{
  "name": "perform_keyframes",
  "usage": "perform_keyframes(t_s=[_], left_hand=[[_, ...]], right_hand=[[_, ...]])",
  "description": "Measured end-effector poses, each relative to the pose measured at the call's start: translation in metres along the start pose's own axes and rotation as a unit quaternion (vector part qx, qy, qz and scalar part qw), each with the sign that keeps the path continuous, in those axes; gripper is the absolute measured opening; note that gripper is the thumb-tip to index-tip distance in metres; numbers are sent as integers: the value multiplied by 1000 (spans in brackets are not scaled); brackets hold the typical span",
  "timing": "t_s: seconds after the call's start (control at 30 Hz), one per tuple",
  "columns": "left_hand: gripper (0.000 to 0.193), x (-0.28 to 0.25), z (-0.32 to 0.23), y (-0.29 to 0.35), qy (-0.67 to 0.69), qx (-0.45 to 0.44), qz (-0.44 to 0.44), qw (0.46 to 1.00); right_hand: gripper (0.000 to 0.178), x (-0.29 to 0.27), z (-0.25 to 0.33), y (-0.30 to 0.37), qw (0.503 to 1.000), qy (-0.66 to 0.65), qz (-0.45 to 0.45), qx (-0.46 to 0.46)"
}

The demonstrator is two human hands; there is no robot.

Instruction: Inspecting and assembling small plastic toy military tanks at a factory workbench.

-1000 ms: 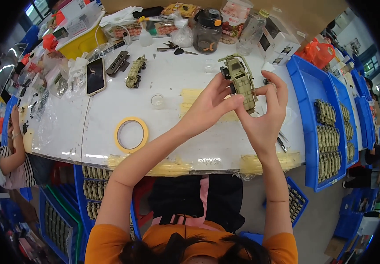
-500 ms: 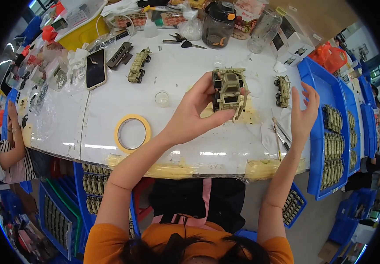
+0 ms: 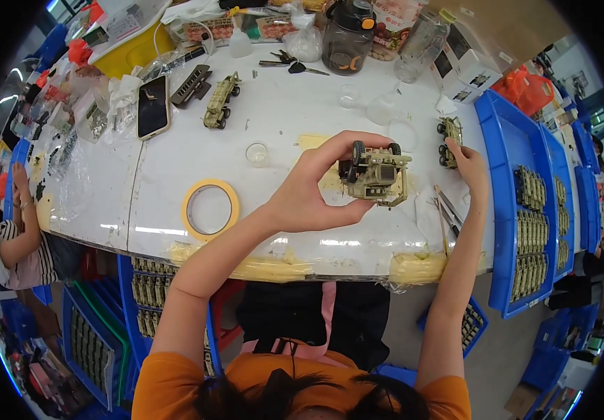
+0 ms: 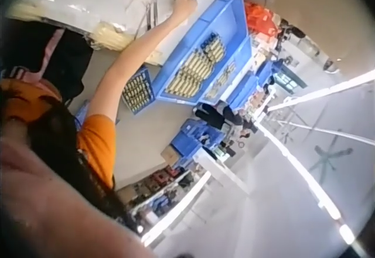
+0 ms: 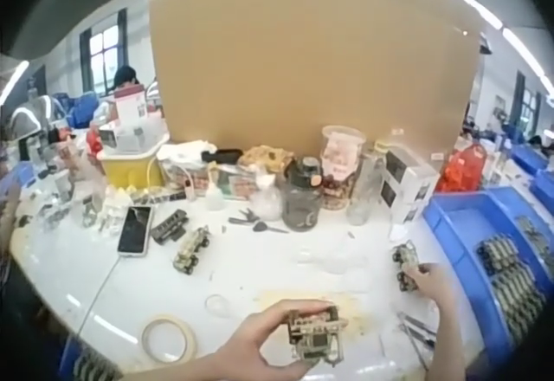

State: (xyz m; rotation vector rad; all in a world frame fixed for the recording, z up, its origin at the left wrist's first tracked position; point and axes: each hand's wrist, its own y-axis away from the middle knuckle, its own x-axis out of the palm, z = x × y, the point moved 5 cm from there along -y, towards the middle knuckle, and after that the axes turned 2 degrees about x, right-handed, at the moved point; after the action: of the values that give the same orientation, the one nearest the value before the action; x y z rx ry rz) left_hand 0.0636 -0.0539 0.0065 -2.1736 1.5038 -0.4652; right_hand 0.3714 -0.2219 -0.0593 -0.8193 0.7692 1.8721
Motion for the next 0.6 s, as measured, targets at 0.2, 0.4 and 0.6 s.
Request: perform_keyframes(t_s=[0.2,0.4,0.6], left_hand=[[58,-4,-3,-3,6,15,-2,1000],[54,-19,-5,-3,65,13,-46,997],[48,-34,-3,-12,172,-50,-70,981]], right_hand=[[53,-13,-12,-4,977,-214,-9,16],[44,-6,100,53,731,-626,231,-143],[49,41,152,93,498,-715,446,-207]])
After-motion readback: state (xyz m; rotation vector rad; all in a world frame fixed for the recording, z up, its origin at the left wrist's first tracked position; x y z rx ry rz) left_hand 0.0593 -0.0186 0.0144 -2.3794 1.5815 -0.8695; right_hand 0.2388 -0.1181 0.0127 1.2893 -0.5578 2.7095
